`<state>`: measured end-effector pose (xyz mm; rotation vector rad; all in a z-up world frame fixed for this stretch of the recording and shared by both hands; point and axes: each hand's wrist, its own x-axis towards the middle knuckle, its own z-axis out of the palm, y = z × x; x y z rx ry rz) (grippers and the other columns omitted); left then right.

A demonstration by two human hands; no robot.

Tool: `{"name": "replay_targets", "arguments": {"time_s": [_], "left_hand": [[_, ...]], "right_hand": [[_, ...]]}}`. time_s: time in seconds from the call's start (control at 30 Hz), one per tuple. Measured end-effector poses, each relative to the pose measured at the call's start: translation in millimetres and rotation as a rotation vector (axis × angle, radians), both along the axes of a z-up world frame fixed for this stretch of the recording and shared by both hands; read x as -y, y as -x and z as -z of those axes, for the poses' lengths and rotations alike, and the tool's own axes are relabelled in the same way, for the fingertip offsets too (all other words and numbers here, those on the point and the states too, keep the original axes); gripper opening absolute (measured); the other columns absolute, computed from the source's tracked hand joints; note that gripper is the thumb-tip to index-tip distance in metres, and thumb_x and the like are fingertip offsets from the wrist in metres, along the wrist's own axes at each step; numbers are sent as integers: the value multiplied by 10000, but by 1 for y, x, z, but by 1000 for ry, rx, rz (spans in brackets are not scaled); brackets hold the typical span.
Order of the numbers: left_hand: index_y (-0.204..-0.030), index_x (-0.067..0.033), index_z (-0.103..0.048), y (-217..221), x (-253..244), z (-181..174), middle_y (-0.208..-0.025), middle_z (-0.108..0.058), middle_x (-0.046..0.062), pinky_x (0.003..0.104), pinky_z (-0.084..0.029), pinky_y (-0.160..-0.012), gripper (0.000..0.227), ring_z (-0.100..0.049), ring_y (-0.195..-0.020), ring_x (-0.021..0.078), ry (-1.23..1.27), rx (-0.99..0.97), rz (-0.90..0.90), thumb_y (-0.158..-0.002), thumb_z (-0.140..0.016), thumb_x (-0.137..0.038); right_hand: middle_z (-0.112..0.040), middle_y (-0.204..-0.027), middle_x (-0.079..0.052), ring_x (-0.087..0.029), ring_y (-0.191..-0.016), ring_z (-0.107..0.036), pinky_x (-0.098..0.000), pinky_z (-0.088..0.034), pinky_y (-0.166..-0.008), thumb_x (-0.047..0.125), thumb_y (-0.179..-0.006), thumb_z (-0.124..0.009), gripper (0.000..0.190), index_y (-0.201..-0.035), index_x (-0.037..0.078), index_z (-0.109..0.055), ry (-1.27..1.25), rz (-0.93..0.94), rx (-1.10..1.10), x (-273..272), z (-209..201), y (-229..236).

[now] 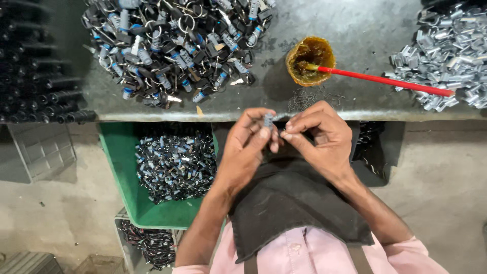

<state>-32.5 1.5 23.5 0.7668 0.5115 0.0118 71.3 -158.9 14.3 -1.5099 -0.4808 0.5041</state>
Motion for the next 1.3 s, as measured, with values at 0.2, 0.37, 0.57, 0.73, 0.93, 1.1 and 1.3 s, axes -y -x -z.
{"name": "replay_targets", "arguments": {"time_s": [0.2,0.37,0.57,0.73,0.93,1.1,1.3], "left_hand": [[-1342,-31,-550,5,28,11,-1167,-624,58,300,-529,-866,280,-593,-976,122,322,16,-125,-1079,-619,-95],[-1342,-24,-559,9,25,6,-1206,-630,60,318,-539,-886,286,-602,-1002,129,253,22,-100,-1083,-640,-117],[-1313,-5,-609,7,20,4,-1277,-673,75,316,-541,-882,301,-621,-1020,136,234,11,-66,-1060,-645,-163],[-1353,44,-642,8,6,-5,-1104,-688,78,304,-538,-872,325,-618,-966,130,112,-27,104,-1084,-645,-139],[-1242,7,-588,2,0,-4,-1026,-697,89,306,-547,-858,241,-656,-939,145,-121,-43,-11,-1051,-636,-130],[-1235,-18,-589,-39,12,17,-959,-662,70,329,-525,-849,220,-625,-898,153,189,13,-142,-1079,-626,-168],[-1240,-33,-586,-40,11,33,-923,-636,57,339,-512,-831,270,-601,-863,167,362,-14,-184,-1065,-635,-232]], "right_hand": [[-589,-1096,-119,-157,-917,-688,-261,-617,-808,-143,-901,-737,163,-1014,-44,-677,-33,22,-171,-7,-12,4],[-589,-1090,-113,-160,-892,-706,-280,-651,-796,-148,-925,-712,139,-1018,-57,-664,-49,14,-204,-7,-25,4],[-580,-1111,-112,-155,-895,-693,-302,-642,-764,-137,-939,-711,143,-1025,-44,-644,-50,-5,-199,-4,-24,3],[-517,-1073,-62,-144,-904,-607,-282,-537,-734,-96,-898,-773,450,-1211,58,-489,-322,-79,-728,9,-21,-8],[-642,-1029,-91,-148,-783,-649,-230,-541,-663,-38,-1043,-741,370,-1356,47,-561,-83,282,-131,19,-31,-44],[-737,-1001,-157,-167,-896,-755,-233,-622,-770,15,-1060,-736,144,-1163,-79,-698,266,366,234,23,-46,-66],[-719,-904,-152,-200,-781,-747,-266,-628,-710,34,-1091,-718,119,-1138,-71,-689,-97,471,-124,40,-51,-54]]}}
